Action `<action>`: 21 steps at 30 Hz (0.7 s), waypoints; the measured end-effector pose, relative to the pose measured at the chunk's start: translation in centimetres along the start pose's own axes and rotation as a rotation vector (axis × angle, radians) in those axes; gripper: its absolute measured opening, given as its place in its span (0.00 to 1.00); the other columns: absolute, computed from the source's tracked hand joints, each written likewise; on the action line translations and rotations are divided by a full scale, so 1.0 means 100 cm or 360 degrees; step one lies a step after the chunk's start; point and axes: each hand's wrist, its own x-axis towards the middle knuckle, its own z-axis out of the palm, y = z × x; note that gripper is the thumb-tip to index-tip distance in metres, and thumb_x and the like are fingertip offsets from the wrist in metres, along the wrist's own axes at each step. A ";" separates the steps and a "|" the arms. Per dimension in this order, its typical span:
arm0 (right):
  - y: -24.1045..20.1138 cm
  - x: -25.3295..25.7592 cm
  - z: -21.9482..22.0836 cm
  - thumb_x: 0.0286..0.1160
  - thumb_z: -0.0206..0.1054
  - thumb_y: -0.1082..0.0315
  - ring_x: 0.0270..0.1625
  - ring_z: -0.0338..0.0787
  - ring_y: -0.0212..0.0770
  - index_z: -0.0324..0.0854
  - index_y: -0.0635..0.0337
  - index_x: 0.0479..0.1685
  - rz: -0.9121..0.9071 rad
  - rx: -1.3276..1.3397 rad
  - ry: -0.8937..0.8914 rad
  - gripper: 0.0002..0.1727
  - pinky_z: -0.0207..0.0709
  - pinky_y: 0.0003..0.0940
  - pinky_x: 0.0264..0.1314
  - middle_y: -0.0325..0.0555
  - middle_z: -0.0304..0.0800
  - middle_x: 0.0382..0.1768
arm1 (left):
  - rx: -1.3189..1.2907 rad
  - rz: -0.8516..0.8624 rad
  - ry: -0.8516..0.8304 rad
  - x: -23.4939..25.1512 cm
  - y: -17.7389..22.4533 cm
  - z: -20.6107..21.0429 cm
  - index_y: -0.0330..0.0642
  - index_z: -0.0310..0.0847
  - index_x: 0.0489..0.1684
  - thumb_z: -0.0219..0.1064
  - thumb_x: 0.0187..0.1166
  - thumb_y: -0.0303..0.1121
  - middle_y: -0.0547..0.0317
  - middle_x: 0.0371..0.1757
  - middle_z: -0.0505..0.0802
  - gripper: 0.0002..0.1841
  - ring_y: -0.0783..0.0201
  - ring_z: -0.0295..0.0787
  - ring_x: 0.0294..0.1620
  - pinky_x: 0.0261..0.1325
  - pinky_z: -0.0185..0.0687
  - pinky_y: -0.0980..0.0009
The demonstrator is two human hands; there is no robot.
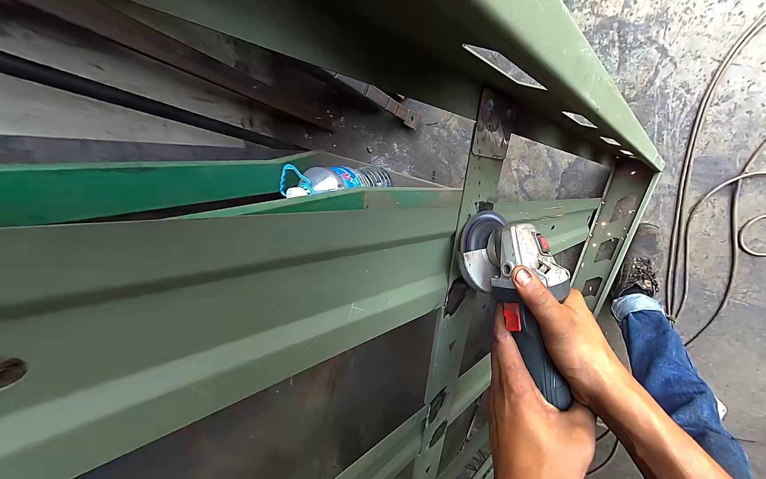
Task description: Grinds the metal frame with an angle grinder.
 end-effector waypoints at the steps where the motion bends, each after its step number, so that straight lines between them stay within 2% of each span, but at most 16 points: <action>1: 0.002 -0.001 0.000 0.59 0.68 0.19 0.30 0.94 0.43 0.90 0.47 0.38 0.0015 -0.0019 -0.0005 0.38 0.89 0.41 0.33 0.45 0.92 0.26 | 0.0002 -0.0022 -0.0019 -0.002 0.000 -0.001 0.28 0.49 0.90 0.87 0.33 0.37 0.39 0.78 0.79 0.69 0.57 0.82 0.73 0.69 0.84 0.59; 4: 0.008 0.000 -0.001 0.58 0.69 0.20 0.31 0.94 0.42 0.90 0.47 0.36 0.0050 -0.0015 0.0003 0.37 0.90 0.41 0.35 0.44 0.93 0.26 | 0.0015 -0.0067 -0.0048 -0.004 -0.001 0.000 0.30 0.47 0.90 0.87 0.31 0.35 0.42 0.77 0.79 0.69 0.58 0.83 0.71 0.67 0.85 0.58; 8: 0.002 0.004 -0.004 0.58 0.68 0.19 0.30 0.93 0.43 0.90 0.46 0.38 0.0007 0.0010 -0.0002 0.37 0.88 0.41 0.32 0.45 0.93 0.27 | 0.0046 -0.0026 0.0025 0.003 0.000 0.006 0.33 0.52 0.90 0.85 0.34 0.38 0.44 0.76 0.80 0.66 0.60 0.83 0.71 0.65 0.86 0.60; 12: -0.004 0.002 -0.002 0.55 0.67 0.17 0.29 0.93 0.43 0.91 0.44 0.38 0.0010 0.0000 -0.0026 0.39 0.87 0.41 0.31 0.45 0.92 0.27 | 0.0036 -0.0012 0.0028 0.004 0.001 0.003 0.34 0.50 0.91 0.86 0.35 0.40 0.46 0.75 0.81 0.67 0.61 0.84 0.69 0.65 0.86 0.59; 17: 0.001 0.001 0.000 0.59 0.69 0.20 0.30 0.93 0.41 0.91 0.45 0.36 -0.0028 0.0026 -0.0036 0.36 0.88 0.41 0.33 0.44 0.92 0.26 | 0.0029 0.0016 0.0044 0.001 -0.002 0.002 0.28 0.49 0.89 0.86 0.34 0.39 0.41 0.76 0.81 0.68 0.59 0.84 0.70 0.66 0.86 0.59; 21: -0.003 0.005 -0.003 0.58 0.67 0.18 0.28 0.92 0.42 0.91 0.44 0.36 -0.0040 0.0017 -0.0058 0.37 0.86 0.41 0.30 0.45 0.92 0.26 | 0.0034 0.0008 0.0044 0.005 0.001 0.005 0.33 0.50 0.90 0.84 0.37 0.40 0.45 0.73 0.83 0.66 0.61 0.85 0.67 0.63 0.87 0.59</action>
